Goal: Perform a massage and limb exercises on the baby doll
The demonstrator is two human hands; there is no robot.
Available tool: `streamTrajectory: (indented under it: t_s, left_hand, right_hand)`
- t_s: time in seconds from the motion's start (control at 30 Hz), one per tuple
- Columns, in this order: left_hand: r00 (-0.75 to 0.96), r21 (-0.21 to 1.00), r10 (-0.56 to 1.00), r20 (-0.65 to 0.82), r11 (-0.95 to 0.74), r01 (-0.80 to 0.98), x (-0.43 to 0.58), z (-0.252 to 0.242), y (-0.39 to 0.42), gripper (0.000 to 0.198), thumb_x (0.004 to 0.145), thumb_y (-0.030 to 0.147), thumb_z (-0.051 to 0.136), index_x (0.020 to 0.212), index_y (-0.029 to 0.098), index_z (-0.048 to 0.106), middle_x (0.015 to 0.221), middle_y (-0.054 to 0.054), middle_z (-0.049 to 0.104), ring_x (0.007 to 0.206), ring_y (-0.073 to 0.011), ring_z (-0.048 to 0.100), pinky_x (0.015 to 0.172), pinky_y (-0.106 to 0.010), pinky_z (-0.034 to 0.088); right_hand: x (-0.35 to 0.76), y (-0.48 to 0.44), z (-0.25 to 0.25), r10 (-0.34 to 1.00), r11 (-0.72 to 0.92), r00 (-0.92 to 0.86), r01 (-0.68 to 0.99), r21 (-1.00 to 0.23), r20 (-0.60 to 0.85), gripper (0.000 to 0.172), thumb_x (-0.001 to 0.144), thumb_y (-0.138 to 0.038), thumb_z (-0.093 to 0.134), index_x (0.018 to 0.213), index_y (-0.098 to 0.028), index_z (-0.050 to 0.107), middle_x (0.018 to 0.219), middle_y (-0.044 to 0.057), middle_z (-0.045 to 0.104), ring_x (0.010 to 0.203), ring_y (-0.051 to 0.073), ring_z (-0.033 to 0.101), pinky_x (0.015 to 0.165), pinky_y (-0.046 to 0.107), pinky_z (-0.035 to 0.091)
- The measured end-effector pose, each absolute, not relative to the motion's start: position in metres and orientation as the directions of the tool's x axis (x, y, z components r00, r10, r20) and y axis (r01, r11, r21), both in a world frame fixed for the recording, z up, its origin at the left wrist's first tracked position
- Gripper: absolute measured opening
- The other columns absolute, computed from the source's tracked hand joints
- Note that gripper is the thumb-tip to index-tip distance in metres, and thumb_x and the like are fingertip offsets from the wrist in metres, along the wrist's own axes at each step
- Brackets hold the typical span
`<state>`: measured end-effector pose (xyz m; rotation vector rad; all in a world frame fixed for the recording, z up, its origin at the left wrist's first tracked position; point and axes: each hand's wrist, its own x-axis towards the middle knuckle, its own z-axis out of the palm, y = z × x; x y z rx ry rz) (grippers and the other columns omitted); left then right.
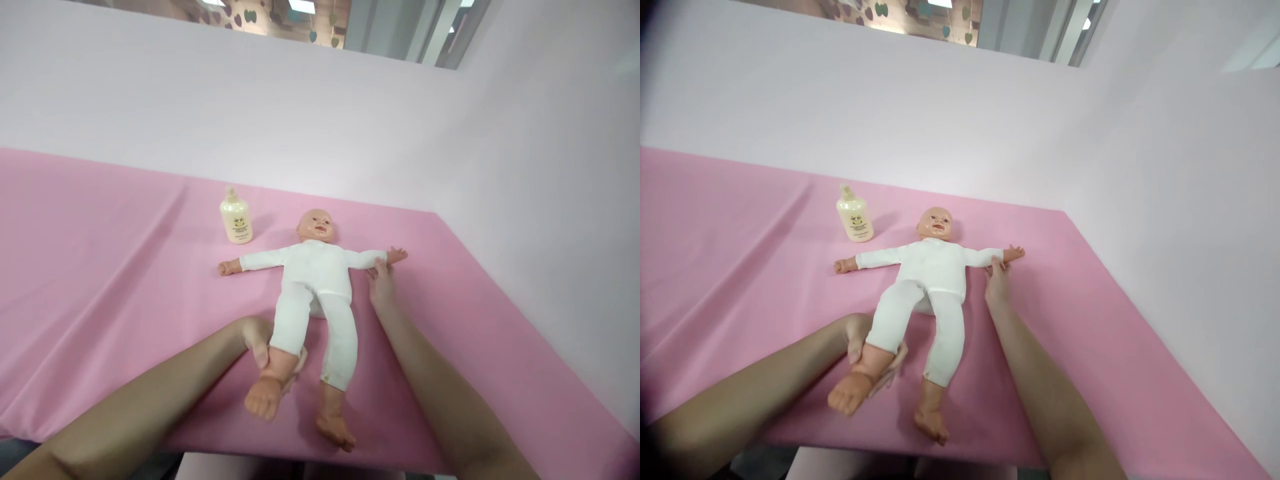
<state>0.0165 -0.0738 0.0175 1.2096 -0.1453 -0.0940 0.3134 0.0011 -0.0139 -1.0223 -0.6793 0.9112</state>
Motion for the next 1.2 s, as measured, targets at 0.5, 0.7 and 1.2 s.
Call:
streamTrajectory:
  t_s: [0.5, 0.7, 1.2]
  left_hand:
    - [0.795, 0.659, 0.602, -0.08, 0.63, -0.411, 0.018, 0.017, -0.056, 0.048, 0.072, 0.064, 0.066, 0.07, 0.019, 0.051, 0.053, 0.004, 0.038, 0.058, -0.0165, 0.043, 0.074, -0.035, 0.052]
    - [0.782, 0.663, 0.614, -0.109, 0.631, -0.403, 0.019, 0.014, -0.051, 0.048, 0.072, 0.064, 0.065, 0.069, 0.019, 0.052, 0.053, 0.003, 0.039, 0.057, -0.0167, 0.043, 0.07, -0.035, 0.05]
    - [0.974, 0.946, -0.227, -0.005, 0.314, 0.078, 0.011, 0.021, -0.065, 0.047, 0.049, 0.052, 0.084, 0.081, 0.022, 0.068, 0.07, -0.01, 0.064, 0.069, -0.0306, 0.065, 0.073, -0.048, 0.056]
  right_hand:
    - [0.283, -0.018, -0.014, 0.741, 0.585, 0.1, 0.392, -0.711, 0.664, 0.036, 0.079, -0.033, 0.077, 0.113, -0.027, 0.067, 0.117, 0.006, 0.068, 0.114, 0.025, 0.063, 0.108, 0.049, 0.047]
    - [0.278, -0.026, -0.003, 0.694, 0.644, -0.129, 0.552, -0.53, 0.709, 0.024, 0.087, -0.026, 0.066, 0.111, -0.031, 0.071, 0.115, 0.005, 0.067, 0.115, 0.024, 0.062, 0.107, 0.047, 0.048]
    - [0.3, -0.006, -0.009, 0.824, 0.374, 0.474, -0.047, -0.926, 0.309, 0.053, 0.078, -0.045, 0.073, 0.122, -0.023, 0.053, 0.128, 0.009, 0.063, 0.115, 0.024, 0.064, 0.101, 0.045, 0.053]
